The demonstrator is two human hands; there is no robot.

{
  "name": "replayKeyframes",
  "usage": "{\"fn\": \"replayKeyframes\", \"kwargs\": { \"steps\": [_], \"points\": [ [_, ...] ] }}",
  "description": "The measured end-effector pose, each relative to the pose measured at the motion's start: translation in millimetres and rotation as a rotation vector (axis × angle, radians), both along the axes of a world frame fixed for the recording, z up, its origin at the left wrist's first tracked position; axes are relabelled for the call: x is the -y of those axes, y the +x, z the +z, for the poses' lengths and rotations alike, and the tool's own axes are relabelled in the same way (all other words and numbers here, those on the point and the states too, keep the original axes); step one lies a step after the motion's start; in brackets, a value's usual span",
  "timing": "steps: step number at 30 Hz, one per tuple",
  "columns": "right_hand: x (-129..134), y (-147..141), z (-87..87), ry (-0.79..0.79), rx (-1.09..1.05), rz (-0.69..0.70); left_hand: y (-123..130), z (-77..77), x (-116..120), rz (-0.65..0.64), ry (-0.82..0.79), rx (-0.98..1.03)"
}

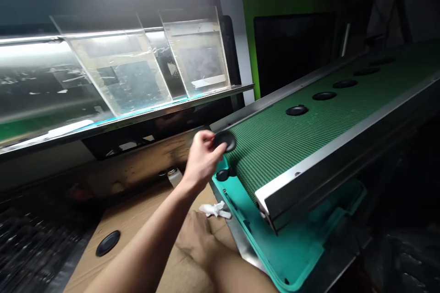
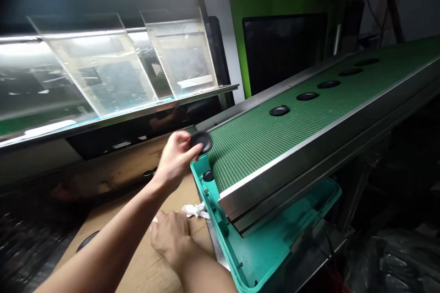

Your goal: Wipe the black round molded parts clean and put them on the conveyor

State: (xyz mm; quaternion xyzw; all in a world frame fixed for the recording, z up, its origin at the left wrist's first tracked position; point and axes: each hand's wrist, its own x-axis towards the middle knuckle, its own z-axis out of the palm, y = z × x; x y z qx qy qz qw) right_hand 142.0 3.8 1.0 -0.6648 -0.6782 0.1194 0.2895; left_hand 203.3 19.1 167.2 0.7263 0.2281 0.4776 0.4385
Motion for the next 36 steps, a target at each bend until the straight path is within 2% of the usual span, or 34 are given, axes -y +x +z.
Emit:
{"fn": "replayKeyframes", "kwargs": {
  "steps": [3,5,6,9,11,14,16,19,21,23,25,29,34,36],
  "points": [
    [4,0,-2.2,0.03,0.023,-0.008,-107,-51.6,-5,0.129,-0.385,0.098],
    [6,0,-3.6,0.034,0.03,-0.012,-163,-91.0,-8,0.237,-0.559,0.212],
    [7,0,-4.2,0.033,0.026,-0.017,-184,-109.5,-9,0.269,-0.637,0.278],
    [7,0,-3.9,0.049,-0.023,-0.029,-215,-151.4,-13,0.331,-0.77,0.488],
    [6,-3,-1.1,0.09,-0.121,-0.055,-219,-165.1,-15,0.34,-0.811,0.556],
    [9,-15,4.3,0.184,-0.323,-0.062,-219,-169.4,-12,0.27,-0.864,0.568],
    [15,-25,6.4,0.213,-0.377,0.003,-219,-167.0,-5,0.144,-0.892,0.604],
    [21,-36,7.7,0.164,-0.196,0.051,-218,-163.2,4,-0.112,-0.982,0.7],
    [20,-38,9.1,0.104,-0.007,-0.047,-215,-163.6,6,-0.201,-1.047,0.742],
    [16,-39,10.7,0.046,0.121,-0.19,-211,-166.8,5,-0.197,-1.075,0.762],
    [14,-41,10.8,0.001,0.188,-0.268,-208,-171.2,3,-0.17,-1.094,0.764],
    [16,-50,6.3,-0.002,0.269,-0.179,-206,-176.2,1,-0.156,-1.128,0.77],
    [9,-51,2.7,-0.033,0.235,-0.271,-208,-175.8,0,-0.131,-1.113,0.748],
    [8,-50,1.5,-0.027,0.221,-0.229,-208,-176.3,-1,-0.129,-1.125,0.757]
  ]
}}
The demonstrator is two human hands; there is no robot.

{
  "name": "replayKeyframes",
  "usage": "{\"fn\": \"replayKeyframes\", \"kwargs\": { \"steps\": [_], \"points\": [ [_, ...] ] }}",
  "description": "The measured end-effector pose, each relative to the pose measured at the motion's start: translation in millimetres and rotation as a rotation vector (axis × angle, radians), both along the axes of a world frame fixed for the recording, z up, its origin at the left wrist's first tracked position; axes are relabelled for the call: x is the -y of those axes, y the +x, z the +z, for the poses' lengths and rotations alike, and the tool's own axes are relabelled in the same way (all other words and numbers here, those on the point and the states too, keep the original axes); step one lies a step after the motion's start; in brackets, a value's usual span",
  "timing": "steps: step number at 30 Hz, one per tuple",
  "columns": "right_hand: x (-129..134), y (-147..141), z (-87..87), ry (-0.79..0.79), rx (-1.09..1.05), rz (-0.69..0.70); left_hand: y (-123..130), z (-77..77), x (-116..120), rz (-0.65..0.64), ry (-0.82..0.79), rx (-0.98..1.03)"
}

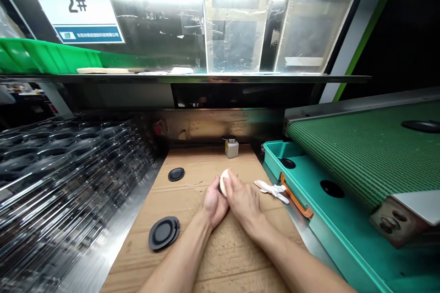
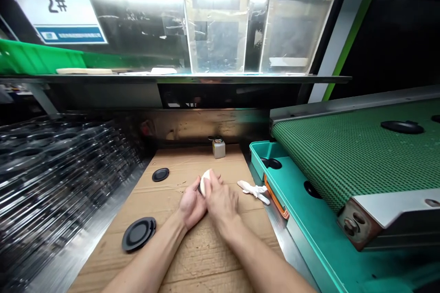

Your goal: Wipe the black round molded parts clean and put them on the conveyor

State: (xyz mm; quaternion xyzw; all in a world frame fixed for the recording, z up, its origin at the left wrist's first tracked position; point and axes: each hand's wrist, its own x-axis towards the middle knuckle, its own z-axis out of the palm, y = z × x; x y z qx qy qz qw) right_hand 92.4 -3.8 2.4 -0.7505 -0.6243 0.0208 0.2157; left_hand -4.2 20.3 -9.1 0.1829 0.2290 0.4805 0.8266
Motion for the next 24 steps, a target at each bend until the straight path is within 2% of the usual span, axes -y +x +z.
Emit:
{"fn": "replayKeyframes", "kwargs": {
  "steps": [2,6,10,14,17,21,24],
  "points": [
    [-1,2,0.1,-0.005,-0.012,0.026,1,-1.0,-1,-0.007,-0.001,0.0],
    [-3,9,3.5,0.004,-0.034,-0.036,2,-2.3,0,0.001,0.026,-0.053],
    [0,12,5.9,0.02,-0.026,0.069,3,-1.9,0,-0.033,0.005,-0.064],
    [1,14,8.7,0.012,-0.055,0.005,3,-0.7,0,-0.025,0.036,-0.066],
    [0,17,8.6,0.013,-0.042,0.06,3,1.2,1,-0.018,0.009,-0.086],
    [-2,22,5.8,0.042,-0.112,0.037,2,2.3,0,0.0,0.013,-0.093],
    [1,21,2.6,0.064,-0.111,0.115,1,1.7,-2,0.0,-0.033,-0.082]
  ]
}}
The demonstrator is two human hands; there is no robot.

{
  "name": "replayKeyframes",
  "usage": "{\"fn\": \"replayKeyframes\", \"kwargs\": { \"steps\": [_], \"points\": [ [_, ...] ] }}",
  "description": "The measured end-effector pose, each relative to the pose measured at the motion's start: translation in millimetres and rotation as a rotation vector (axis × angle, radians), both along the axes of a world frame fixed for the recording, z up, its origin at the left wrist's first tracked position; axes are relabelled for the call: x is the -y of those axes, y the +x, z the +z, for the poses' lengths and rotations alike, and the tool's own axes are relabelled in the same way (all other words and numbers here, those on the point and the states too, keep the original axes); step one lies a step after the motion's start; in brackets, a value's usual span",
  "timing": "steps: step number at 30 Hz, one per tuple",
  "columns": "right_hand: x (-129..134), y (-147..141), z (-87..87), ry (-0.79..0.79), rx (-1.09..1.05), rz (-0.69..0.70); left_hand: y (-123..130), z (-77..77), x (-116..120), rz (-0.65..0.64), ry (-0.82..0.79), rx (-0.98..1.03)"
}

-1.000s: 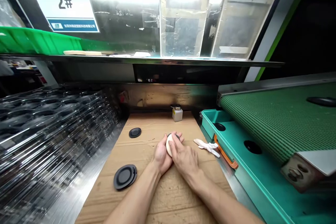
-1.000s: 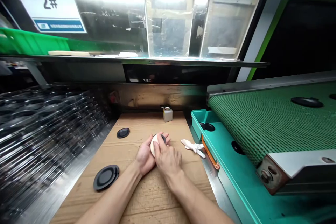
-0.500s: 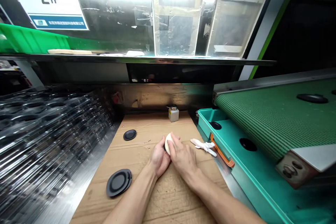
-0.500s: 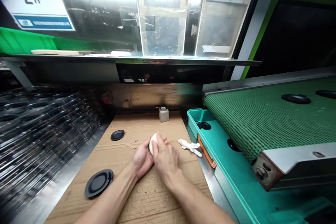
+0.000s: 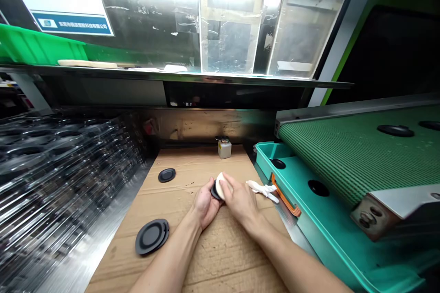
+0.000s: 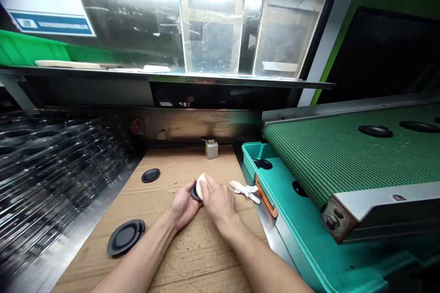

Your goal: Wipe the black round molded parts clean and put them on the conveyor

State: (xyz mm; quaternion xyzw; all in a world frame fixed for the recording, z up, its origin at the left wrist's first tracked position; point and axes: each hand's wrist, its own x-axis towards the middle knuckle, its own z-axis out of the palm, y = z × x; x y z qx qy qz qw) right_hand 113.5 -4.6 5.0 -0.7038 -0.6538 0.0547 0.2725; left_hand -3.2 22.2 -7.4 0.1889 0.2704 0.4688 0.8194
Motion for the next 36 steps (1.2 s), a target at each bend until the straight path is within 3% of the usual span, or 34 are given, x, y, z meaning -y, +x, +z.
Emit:
{"fn": "replayKeyframes", "kwargs": {
  "steps": [5,8,10,14,17,20,27,32,36],
  "points": [
    [4,-14,0.2,-0.039,0.001,-0.054,-3,-1.1,-4,0.068,0.025,0.047],
    [5,-18,-1.5,-0.037,0.011,0.013,-4,-0.9,-3,0.046,0.014,0.054],
    [3,-12,-2.8,-0.011,-0.005,0.041,-4,-0.7,-3,0.047,0.016,0.063],
    [-9,15,-1.4,0.109,-0.23,-0.05,-6,-2.4,-7,0.116,0.028,0.057],
    [-13,25,-1.6,0.175,-0.453,0.096,-7,-5.2,-11,0.154,0.004,0.064],
    [-11,19,-6.0,0.106,-0.574,0.261,-7,-7.2,-12,0.178,0.013,0.056],
    [-9,3,-9.1,-0.113,-0.831,0.339,3,-4.9,-3,0.117,0.169,-0.033],
    [-10,24,-5.0,-0.278,-0.612,0.4,0,-3.4,-1,0.095,0.114,-0.054],
    [-13,28,-4.5,-0.018,-0.483,0.32,2,-6.0,-3,0.107,0.14,-0.06]
  ]
}}
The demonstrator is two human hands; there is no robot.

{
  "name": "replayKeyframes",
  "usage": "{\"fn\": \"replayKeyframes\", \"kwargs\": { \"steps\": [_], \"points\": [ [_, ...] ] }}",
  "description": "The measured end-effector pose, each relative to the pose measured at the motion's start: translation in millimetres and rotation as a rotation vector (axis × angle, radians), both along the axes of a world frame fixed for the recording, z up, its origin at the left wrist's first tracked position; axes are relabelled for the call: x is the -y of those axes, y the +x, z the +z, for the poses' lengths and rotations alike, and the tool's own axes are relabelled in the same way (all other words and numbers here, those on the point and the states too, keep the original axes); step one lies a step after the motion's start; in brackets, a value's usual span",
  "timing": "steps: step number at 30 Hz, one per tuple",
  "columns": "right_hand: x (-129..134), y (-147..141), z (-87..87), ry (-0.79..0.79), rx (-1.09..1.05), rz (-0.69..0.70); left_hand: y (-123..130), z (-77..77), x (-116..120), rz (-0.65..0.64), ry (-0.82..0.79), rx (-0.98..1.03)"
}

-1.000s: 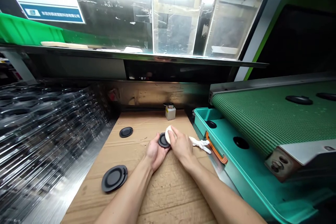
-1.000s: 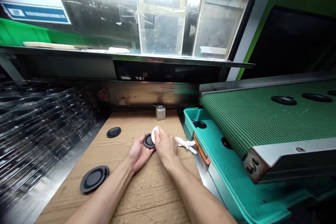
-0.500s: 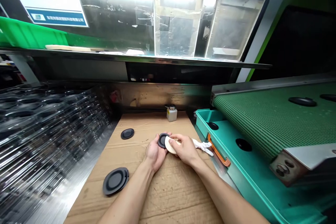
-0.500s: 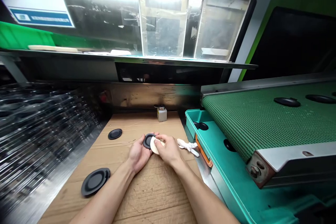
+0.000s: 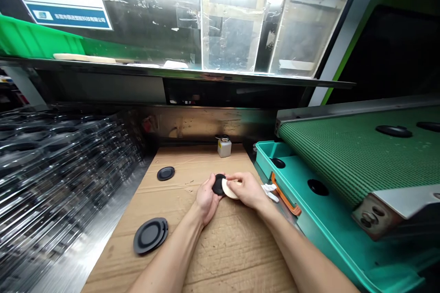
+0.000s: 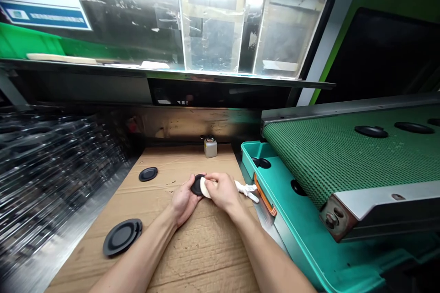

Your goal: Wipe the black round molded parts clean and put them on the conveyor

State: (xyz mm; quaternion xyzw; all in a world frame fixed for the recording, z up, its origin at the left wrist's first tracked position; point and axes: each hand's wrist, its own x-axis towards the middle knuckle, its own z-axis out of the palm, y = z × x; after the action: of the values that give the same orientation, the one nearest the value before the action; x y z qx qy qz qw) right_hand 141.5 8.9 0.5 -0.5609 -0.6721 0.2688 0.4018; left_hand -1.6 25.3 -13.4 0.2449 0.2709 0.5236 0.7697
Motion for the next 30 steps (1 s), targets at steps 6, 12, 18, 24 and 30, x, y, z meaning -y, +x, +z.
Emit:
{"fn": "replayKeyframes", "kwargs": {
  "steps": [6,12,18,24,30],
  "points": [
    [2,-8,2.0,-0.034,0.019,0.195,-2,0.6,0,-0.041,-0.066,0.05],
    [8,-13,6.3,0.168,0.145,-0.037,-1,-0.5,-1,0.014,-0.056,0.029],
    [9,-28,5.3,0.15,0.374,-0.24,-2,-2.9,-5,0.028,-0.069,0.028],
    [6,-14,0.1,0.143,0.393,-0.269,-4,-2.8,-5,0.009,-0.077,0.032],
    [2,0,-8.5,0.152,0.204,-0.288,-16,6.0,-6,0.033,-0.134,0.093]
  ]
}}
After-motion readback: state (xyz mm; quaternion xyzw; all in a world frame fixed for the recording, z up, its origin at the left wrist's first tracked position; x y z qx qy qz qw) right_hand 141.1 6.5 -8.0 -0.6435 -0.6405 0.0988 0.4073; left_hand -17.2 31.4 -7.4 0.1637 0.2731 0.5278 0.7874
